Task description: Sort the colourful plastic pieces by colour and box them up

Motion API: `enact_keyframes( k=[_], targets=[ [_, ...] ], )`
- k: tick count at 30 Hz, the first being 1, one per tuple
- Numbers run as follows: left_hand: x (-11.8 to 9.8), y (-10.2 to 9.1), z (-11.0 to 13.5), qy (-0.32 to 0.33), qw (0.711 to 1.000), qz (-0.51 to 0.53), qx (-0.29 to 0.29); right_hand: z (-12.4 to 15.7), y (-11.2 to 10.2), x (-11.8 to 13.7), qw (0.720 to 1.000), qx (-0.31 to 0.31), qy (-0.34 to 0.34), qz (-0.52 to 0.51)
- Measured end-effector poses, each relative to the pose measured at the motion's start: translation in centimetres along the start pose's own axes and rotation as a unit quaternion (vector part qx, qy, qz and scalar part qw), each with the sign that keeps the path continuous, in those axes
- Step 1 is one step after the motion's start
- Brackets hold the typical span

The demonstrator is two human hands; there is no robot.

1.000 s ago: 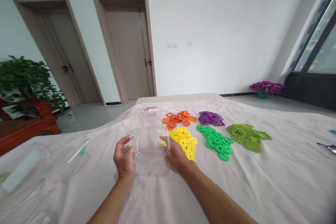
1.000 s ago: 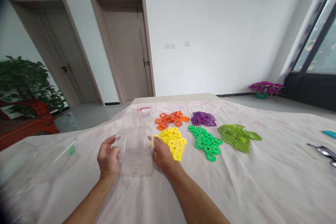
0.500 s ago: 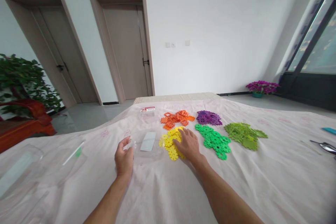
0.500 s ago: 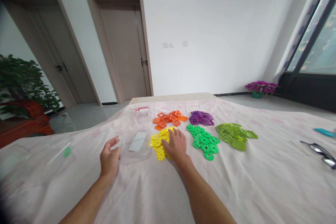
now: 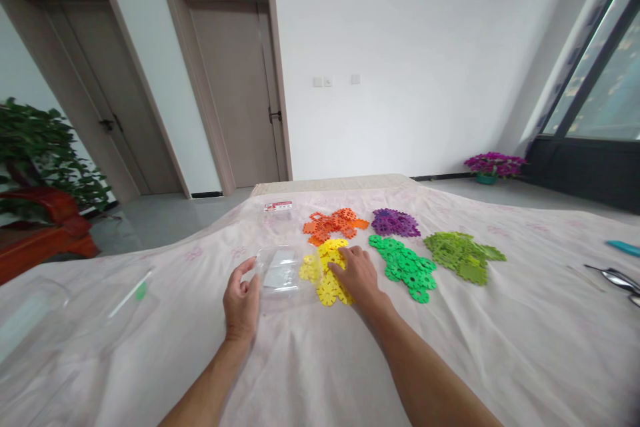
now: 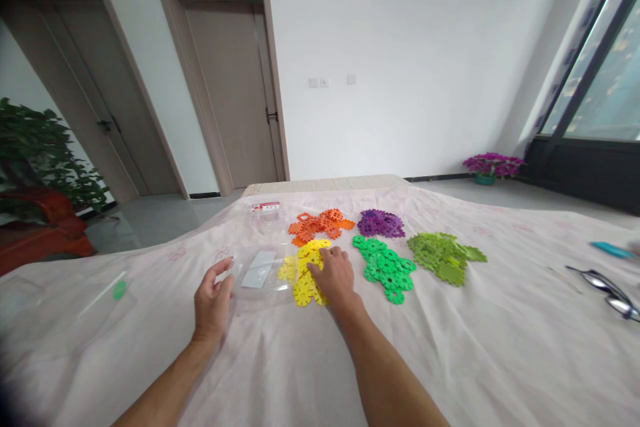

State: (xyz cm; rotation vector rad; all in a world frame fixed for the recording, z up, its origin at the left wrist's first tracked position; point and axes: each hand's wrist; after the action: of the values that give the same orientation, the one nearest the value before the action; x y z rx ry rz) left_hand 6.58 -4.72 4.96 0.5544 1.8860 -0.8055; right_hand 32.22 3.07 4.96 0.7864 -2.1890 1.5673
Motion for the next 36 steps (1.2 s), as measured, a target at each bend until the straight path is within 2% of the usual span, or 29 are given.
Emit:
enact_keyframes(
  k=[6, 10, 13, 19, 24, 27, 29, 33, 36],
  targets=[
    [-1.7, 0.5, 1.8, -0.081, 0.992, 0.064, 0.073, -0.7, 0.4, -1.5, 0.997, -0.022, 0.014, -0.076],
    [-2.3, 0.9, 3.1, -0.081, 0.984, 0.045, 0.152, -0.8, 0.4, -1.8, 0.996, -0.017, 0.011, -0.083],
    [-2.2, 1.0, 3.4, -0.081, 0.981, 0.019, 0.177, -0.7, 0.3, -1.8, 0.996, -0.020, 0.009, -0.084],
    [-1.0, 0.2, 1.6, -0.065, 0.983, -0.026, 0.170, -0.8, 0.6, -1.9, 0.996, -0.026, 0.021, -0.079],
    [-0.3, -1.7, -1.1, -0.038, 0.989, -0.121, 0.080, -1.1, 0.7, -2.0, 0.992, -0.034, 0.021, -0.117],
    [0.0, -2.5, -1.8, -0.034, 0.988, -0.150, 0.024, -1.7, 0.0, -2.5, 0.974, -0.013, 0.042, -0.221],
    [0.1, -2.5, -1.7, -0.027, 0.989, -0.143, 0.013, -2.1, -0.9, -3.1, 0.946, 0.022, 0.078, -0.313],
    [-0.2, -1.7, -0.4, -0.025, 0.993, -0.105, 0.049, -2.4, -2.9, -4.6, 0.886, 0.083, 0.152, -0.430],
    [-0.7, -1.0, 0.7, -0.041, 0.993, -0.078, 0.080, -2.5, -3.6, -5.3, 0.876, 0.121, 0.159, -0.439]
  ],
)
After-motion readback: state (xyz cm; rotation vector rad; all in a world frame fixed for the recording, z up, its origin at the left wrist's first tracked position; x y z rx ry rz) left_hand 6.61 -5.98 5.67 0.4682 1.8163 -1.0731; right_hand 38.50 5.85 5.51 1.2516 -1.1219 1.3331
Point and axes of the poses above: each hand's wrist, its own z-axis away from the middle knuckle, its own y-axis out of the palm, x = y × z, and after that the axes turned 12 degrees about -z, right-handed
